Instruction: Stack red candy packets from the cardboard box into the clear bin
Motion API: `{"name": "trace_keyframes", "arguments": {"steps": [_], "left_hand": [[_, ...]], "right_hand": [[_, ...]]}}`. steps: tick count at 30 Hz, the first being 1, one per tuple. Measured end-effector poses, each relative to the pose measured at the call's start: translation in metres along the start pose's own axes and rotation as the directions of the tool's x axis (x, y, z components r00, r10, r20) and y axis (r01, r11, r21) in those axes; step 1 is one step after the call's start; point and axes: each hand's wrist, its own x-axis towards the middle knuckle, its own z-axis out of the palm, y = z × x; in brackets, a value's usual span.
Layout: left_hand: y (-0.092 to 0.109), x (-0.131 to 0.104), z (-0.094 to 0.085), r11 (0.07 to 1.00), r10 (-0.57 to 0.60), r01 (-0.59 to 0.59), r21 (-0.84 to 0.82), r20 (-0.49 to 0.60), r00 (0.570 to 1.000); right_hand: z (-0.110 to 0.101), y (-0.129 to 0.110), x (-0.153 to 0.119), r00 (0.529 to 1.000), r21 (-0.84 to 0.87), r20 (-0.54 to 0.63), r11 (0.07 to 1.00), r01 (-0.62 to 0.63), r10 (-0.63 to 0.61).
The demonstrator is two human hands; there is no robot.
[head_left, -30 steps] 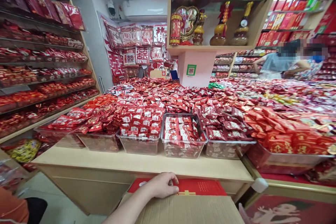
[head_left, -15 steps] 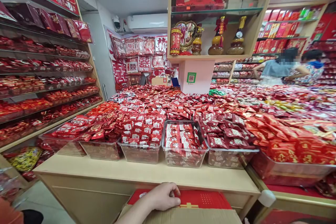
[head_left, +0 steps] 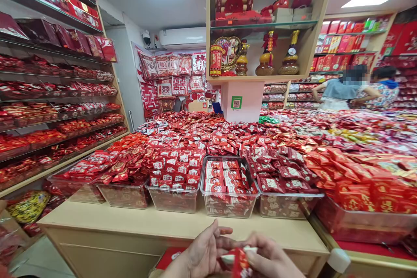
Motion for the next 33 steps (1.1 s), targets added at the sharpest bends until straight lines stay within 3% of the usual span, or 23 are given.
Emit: {"name": "trace_keyframes", "arguments": {"steps": [2, 4, 10, 13, 16, 20, 23, 27, 33], "left_hand": [[-0.001, 0.0, 0.0, 0.988, 0.012, -0.01, -0.157, 0.009, 1.0], [-0.006, 0.005, -0.006, 0.978, 0.02, -0.027, -0.209, -0.036, 0.999], [-0.019, 0.028, -0.02, 0.978, 0.035, -0.06, -0.2, -0.123, 0.992], [-0.016, 0.03, -0.016, 0.982, 0.018, -0.035, -0.188, -0.088, 0.996], [-0.012, 0.028, -0.012, 0.988, 0.036, -0.048, -0.146, -0.085, 0.996], [-0.011, 0.023, -0.013, 0.993, 0.073, -0.078, -0.093, -0.062, 0.995], [-0.013, 0.023, -0.016, 0.989, 0.02, -0.023, -0.146, -0.026, 0.999], [-0.018, 0.026, -0.022, 0.977, -0.012, 0.013, -0.212, 0.007, 1.0], [-0.021, 0.028, -0.033, 0.956, -0.184, 0.159, -0.245, -0.083, 0.979]], "right_hand": [[0.018, 0.004, 0.036, 0.991, 0.049, 0.126, 0.997, -0.058, 0.051], [0.023, 0.014, 0.061, 0.983, 0.024, 0.166, 0.996, -0.081, 0.076], [-0.002, 0.061, 0.092, 0.99, 0.105, 0.103, 0.989, -0.104, 0.093], [-0.014, 0.073, 0.097, 0.986, 0.122, 0.087, 0.98, -0.155, 0.145], [-0.019, 0.075, 0.099, 0.99, 0.12, 0.069, 0.984, -0.131, 0.124], [-0.019, 0.068, 0.095, 0.991, -0.022, 0.082, 0.995, -0.1, 0.102], [-0.017, 0.063, 0.091, 0.996, -0.127, 0.052, 0.99, -0.064, 0.071], [-0.016, 0.06, 0.089, 0.998, -0.222, 0.0, 0.973, 0.057, -0.059], [-0.019, 0.052, 0.086, 0.985, -0.485, -0.044, 0.865, 0.127, -0.169]]}}
